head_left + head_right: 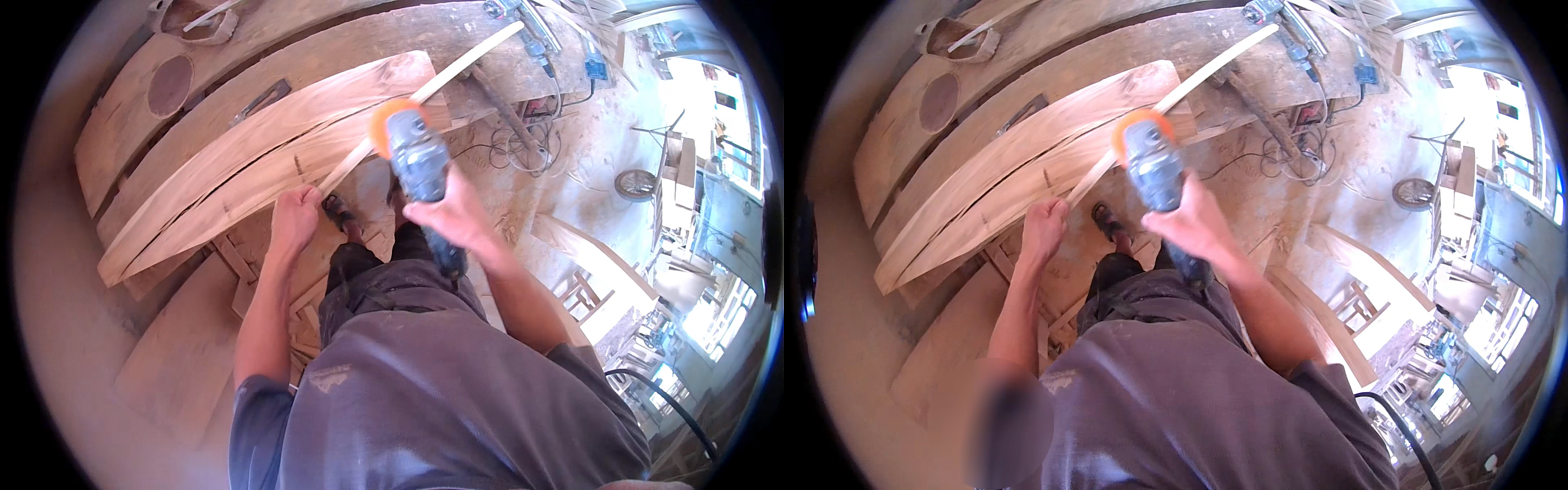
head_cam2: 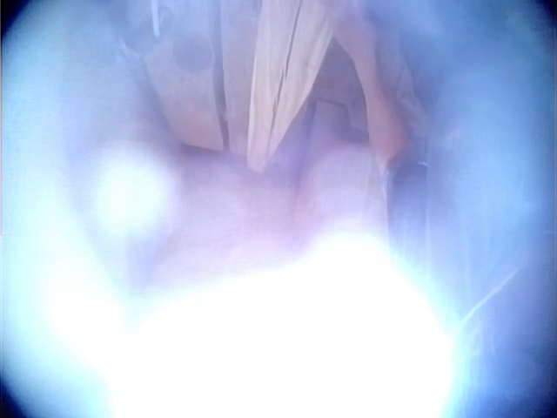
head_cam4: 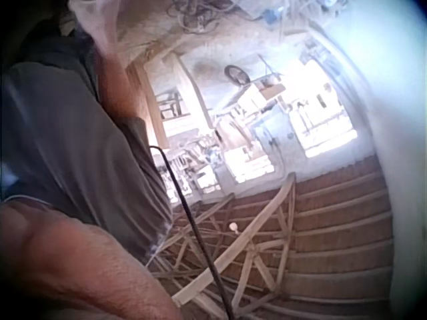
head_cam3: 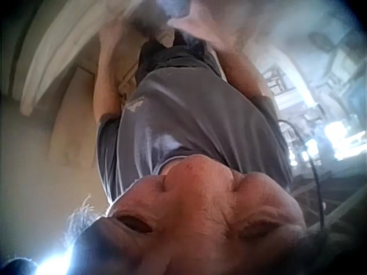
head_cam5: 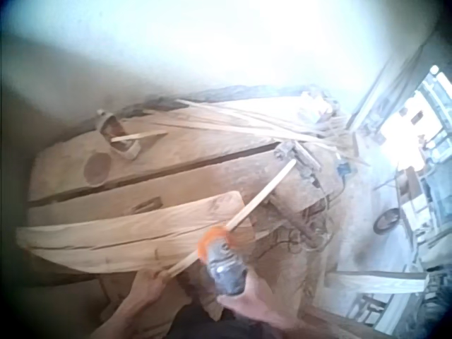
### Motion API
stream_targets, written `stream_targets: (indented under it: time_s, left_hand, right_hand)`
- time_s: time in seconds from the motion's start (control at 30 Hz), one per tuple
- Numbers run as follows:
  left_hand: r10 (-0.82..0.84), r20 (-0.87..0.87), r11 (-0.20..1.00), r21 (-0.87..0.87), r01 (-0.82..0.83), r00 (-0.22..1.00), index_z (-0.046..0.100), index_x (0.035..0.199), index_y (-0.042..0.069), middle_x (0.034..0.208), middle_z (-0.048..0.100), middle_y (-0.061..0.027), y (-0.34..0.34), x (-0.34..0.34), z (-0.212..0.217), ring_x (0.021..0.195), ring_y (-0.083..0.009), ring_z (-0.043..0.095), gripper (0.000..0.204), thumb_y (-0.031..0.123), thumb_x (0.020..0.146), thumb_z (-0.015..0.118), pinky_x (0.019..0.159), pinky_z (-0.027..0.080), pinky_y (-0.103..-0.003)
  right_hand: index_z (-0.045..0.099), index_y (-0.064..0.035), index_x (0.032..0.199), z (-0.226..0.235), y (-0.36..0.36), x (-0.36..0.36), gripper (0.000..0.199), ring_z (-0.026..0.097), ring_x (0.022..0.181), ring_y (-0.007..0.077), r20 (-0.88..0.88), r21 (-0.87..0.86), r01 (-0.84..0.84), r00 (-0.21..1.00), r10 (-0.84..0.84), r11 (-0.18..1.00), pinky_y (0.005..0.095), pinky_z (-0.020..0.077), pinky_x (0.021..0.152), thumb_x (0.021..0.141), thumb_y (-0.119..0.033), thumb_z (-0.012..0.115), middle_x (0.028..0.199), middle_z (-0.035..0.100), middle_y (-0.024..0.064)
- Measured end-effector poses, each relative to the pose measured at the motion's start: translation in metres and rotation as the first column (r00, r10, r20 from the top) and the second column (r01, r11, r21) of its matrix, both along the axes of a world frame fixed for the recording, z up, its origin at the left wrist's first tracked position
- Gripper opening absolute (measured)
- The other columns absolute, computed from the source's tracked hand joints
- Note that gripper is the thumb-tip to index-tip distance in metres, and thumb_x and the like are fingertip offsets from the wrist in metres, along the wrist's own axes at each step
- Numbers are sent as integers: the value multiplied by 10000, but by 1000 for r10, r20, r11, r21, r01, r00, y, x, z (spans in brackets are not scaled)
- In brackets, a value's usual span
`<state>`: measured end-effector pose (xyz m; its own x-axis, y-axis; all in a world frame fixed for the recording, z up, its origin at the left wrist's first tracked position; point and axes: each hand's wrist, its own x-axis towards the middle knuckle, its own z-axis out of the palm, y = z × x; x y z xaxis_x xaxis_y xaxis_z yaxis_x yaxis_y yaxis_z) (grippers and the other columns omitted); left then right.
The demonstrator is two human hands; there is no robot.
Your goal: The person smooths a thin wooden strip with an angle grinder, then applies glue to a larger wooden board and attaches the strip. They use a hammer to tap the strip into place.
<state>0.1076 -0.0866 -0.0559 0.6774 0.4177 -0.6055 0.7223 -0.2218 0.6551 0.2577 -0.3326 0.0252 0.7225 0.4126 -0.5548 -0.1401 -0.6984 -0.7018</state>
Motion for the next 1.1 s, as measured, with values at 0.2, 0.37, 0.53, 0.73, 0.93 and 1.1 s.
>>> stream_targets:
  time_s: [0.2,0.37,0.53,0.73,0.93,1.1]
  left_hand:
    - [26,25,999,-44,-25,999,652,869,-45,650,546,-182,1,-1,0,641,-255,572,318,245,965,562,672,463,-414]
    - [23,23,999,-43,-22,999,625,834,-49,628,542,-150,0,-1,-3,626,-218,556,328,240,970,549,655,451,-414]
    - [-15,64,1000,2,15,998,621,831,-53,626,539,-150,0,3,4,626,-206,553,326,235,963,542,647,444,-419]
    - [-14,26,1000,-25,14,1000,619,848,-56,646,517,-187,2,-1,0,636,-209,558,322,241,952,549,652,451,-406]
    - [-4,35,1000,-10,5,999,622,852,-43,649,518,-192,1,1,7,624,-221,537,296,223,955,543,647,449,-394]
    - [8,38,1000,-19,-8,999,643,878,-32,660,533,-193,0,0,1,630,-224,548,289,227,962,545,658,457,-399]
  right_hand:
    - [507,76,1261,-3,-2,4,760,678,1071,411,4,23,-16,1000,16,1000,443,515,946,684,-307,821,1106,678,291]
    - [549,16,1162,1,-13,70,538,684,759,212,-115,143,201,976,-186,969,355,565,707,725,-145,818,924,676,118]
    - [541,16,1144,9,-20,87,478,665,674,187,-82,196,231,972,-219,953,329,581,639,759,-100,799,885,657,102]
    - [472,97,1322,6,-3,15,846,675,1102,400,-14,-16,-58,998,58,998,428,508,982,677,-338,804,1145,668,299]
    - [569,3,1208,-5,-11,60,651,692,908,248,-62,-8,91,994,-91,996,385,552,836,676,-260,837,1039,692,163]
    - [551,13,1123,-2,-21,99,441,675,691,195,-110,249,259,965,-239,933,332,577,628,770,-97,791,892,662,100]
